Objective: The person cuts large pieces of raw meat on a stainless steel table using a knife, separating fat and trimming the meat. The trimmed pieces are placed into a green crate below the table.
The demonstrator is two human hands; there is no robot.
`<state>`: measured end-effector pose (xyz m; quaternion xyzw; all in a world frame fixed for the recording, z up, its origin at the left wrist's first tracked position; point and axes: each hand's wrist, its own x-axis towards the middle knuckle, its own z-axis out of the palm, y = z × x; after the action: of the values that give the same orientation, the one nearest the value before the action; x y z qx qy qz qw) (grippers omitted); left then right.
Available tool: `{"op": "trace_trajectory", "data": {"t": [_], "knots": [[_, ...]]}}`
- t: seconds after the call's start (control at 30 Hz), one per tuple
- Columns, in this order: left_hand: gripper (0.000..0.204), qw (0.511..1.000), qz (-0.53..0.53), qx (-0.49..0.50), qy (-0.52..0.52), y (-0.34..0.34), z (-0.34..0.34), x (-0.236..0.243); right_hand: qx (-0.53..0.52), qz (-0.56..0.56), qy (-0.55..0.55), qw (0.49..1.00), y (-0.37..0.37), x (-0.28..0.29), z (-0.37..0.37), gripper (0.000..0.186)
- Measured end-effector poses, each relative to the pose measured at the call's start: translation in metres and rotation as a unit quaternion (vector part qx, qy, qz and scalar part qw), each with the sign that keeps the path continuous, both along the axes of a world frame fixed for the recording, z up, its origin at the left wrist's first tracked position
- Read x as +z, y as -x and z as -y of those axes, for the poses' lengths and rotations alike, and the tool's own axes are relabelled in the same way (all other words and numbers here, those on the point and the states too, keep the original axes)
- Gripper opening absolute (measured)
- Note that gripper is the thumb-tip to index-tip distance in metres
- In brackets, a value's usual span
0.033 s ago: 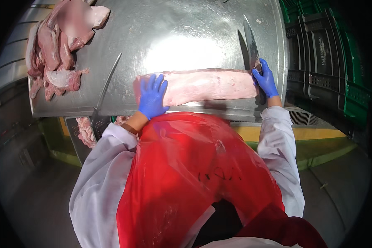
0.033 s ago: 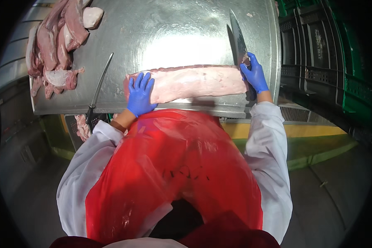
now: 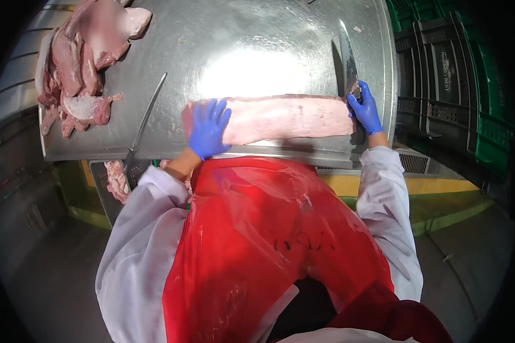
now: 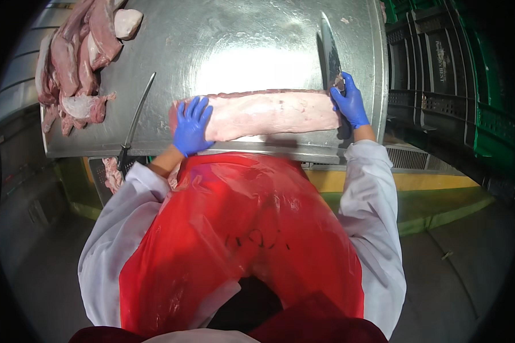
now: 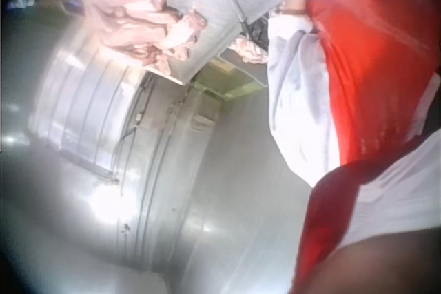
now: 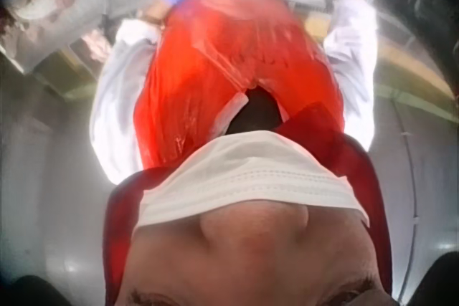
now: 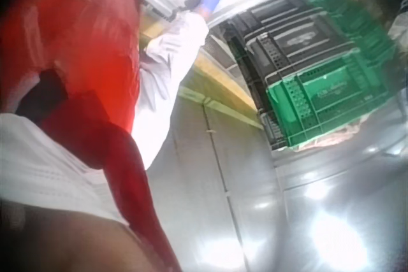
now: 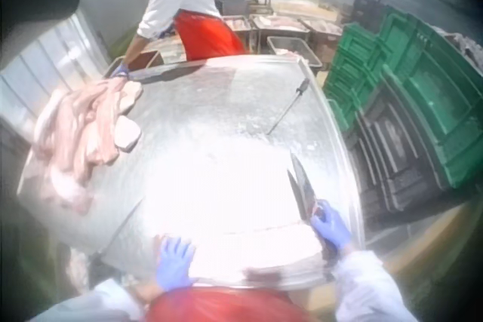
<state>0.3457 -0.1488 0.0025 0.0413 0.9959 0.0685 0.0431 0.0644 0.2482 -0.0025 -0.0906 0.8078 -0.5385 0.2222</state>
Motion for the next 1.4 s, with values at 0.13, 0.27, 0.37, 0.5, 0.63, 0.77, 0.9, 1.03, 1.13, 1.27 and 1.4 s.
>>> {"op": "trace_trajectory", "data": {"t": [0.13, 0.27, 0.37, 0.5, 0.63, 0.77, 0.9, 1.03, 1.13, 1.27, 1.4], "knots": [[0.080, 0.994, -0.071, -0.012, 0.085, 0.083, 0.059, -0.005, -0.010, 0.103, 0.049, 0.993, -0.060, -0.009, 0.005, 0.061], [0.109, 0.881, -0.017, 0.421, -0.213, 0.156, 0.019, -0.014, 0.016, 0.280, 0.138, 0.950, -0.123, 0.010, 0.015, 0.044], [0.119, 0.925, 0.083, 0.371, 0.004, 0.178, -0.052, -0.001, -0.046, 0.210, 0.203, 0.955, -0.073, -0.007, 0.029, 0.044], [0.111, 0.921, 0.148, 0.359, -0.046, 0.188, -0.028, 0.010, 0.031, 0.077, 0.124, 0.989, -0.001, 0.002, 0.069, 0.055], [0.100, 0.949, 0.034, 0.267, -0.164, 0.157, 0.044, -0.004, 0.182, -0.204, -0.056, 0.960, 0.039, 0.004, 0.132, 0.072], [0.091, 0.854, 0.077, 0.251, -0.449, 0.127, 0.115, -0.027, 0.263, -0.308, -0.141, 0.904, 0.058, 0.008, 0.206, 0.076], [0.086, 0.823, 0.096, 0.214, -0.517, 0.130, 0.117, -0.024, 0.299, -0.277, -0.209, 0.889, 0.056, -0.009, 0.228, 0.074], [0.087, 0.849, 0.078, 0.160, -0.497, 0.123, 0.134, -0.035, 0.298, -0.234, -0.161, 0.911, 0.006, -0.027, 0.159, 0.072], [0.087, 0.838, 0.120, 0.169, -0.506, 0.125, 0.127, -0.023, 0.258, -0.132, -0.209, 0.934, 0.000, 0.006, 0.212, 0.072], [0.088, 0.838, 0.110, 0.143, -0.515, 0.130, 0.133, -0.023, 0.213, -0.041, -0.189, 0.958, 0.019, 0.031, 0.279, 0.074], [0.088, 0.866, 0.086, 0.131, -0.475, 0.124, 0.138, -0.036, 0.226, -0.125, -0.080, 0.963, -0.037, -0.020, 0.201, 0.075]]}}
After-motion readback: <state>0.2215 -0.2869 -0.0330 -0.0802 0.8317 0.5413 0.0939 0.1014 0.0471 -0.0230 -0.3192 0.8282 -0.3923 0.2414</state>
